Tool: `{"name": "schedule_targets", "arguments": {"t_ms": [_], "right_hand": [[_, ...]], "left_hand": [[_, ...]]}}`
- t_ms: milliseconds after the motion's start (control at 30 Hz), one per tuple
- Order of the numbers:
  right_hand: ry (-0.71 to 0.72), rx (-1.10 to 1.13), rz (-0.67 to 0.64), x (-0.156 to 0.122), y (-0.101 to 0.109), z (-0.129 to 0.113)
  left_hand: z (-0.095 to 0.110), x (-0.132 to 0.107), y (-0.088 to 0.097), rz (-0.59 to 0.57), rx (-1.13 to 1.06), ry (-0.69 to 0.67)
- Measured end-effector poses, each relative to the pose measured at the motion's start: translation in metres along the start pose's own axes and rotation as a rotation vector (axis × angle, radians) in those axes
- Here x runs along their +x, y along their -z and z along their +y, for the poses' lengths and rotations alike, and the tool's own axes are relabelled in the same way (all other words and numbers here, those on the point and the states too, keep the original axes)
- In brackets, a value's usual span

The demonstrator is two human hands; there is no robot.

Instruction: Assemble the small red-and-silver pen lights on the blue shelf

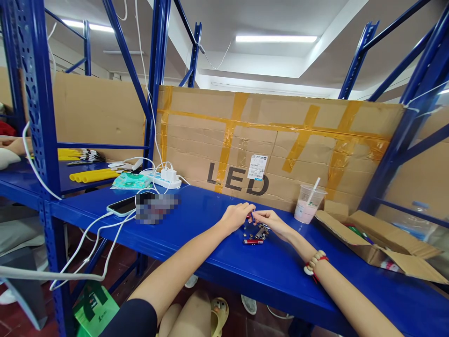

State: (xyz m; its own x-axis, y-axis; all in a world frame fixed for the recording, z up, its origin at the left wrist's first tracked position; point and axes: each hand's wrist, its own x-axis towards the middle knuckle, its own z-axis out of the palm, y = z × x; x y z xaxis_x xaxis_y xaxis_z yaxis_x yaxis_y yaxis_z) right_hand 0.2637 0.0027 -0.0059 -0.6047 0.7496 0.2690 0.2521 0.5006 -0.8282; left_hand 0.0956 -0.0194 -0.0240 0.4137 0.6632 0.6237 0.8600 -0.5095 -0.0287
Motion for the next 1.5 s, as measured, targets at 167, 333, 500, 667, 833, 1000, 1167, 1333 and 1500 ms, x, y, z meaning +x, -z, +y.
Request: {"name": "schedule_targets", "arguments": {"t_ms": [167, 333, 500, 667, 833, 1000, 1167, 1333, 1500], "right_hand": [[-0.004, -0.025, -0.001, -0.001, 0.002, -0.002], [0.019, -0.118, 0.069, 0.001, 0.003, 0.001], [0.070, -0.230, 0.146, 0.006, 0.003, 0.010], [0.112, -0.337, 0.194, 0.009, 0.004, 0.018], [0.161, -0.454, 0.244, 0.009, 0.004, 0.020], [0.214, -0.559, 0.214, 0.008, 0.004, 0.020], [0.266, -0.655, 0.158, 0.006, 0.004, 0.017], [0.306, -0.746, 0.111, 0.006, 0.005, 0.014], [0.350, -0.828, 0.058, 0.005, 0.005, 0.009]], "left_hand": [[0.001, -0.001, 0.001, -0.003, -0.022, -0.034], [0.001, 0.000, 0.001, -0.016, -0.004, -0.010], [0.002, 0.001, 0.000, -0.040, 0.057, 0.046], [0.004, 0.001, 0.004, -0.065, 0.097, 0.094], [0.006, 0.000, 0.008, -0.081, 0.113, 0.127], [0.006, 0.000, 0.009, -0.115, 0.123, 0.136], [0.006, 0.001, 0.008, -0.141, 0.125, 0.135], [0.004, 0.001, 0.005, -0.145, 0.115, 0.137], [0.001, 0.001, 0.001, -0.137, 0.092, 0.134]]}}
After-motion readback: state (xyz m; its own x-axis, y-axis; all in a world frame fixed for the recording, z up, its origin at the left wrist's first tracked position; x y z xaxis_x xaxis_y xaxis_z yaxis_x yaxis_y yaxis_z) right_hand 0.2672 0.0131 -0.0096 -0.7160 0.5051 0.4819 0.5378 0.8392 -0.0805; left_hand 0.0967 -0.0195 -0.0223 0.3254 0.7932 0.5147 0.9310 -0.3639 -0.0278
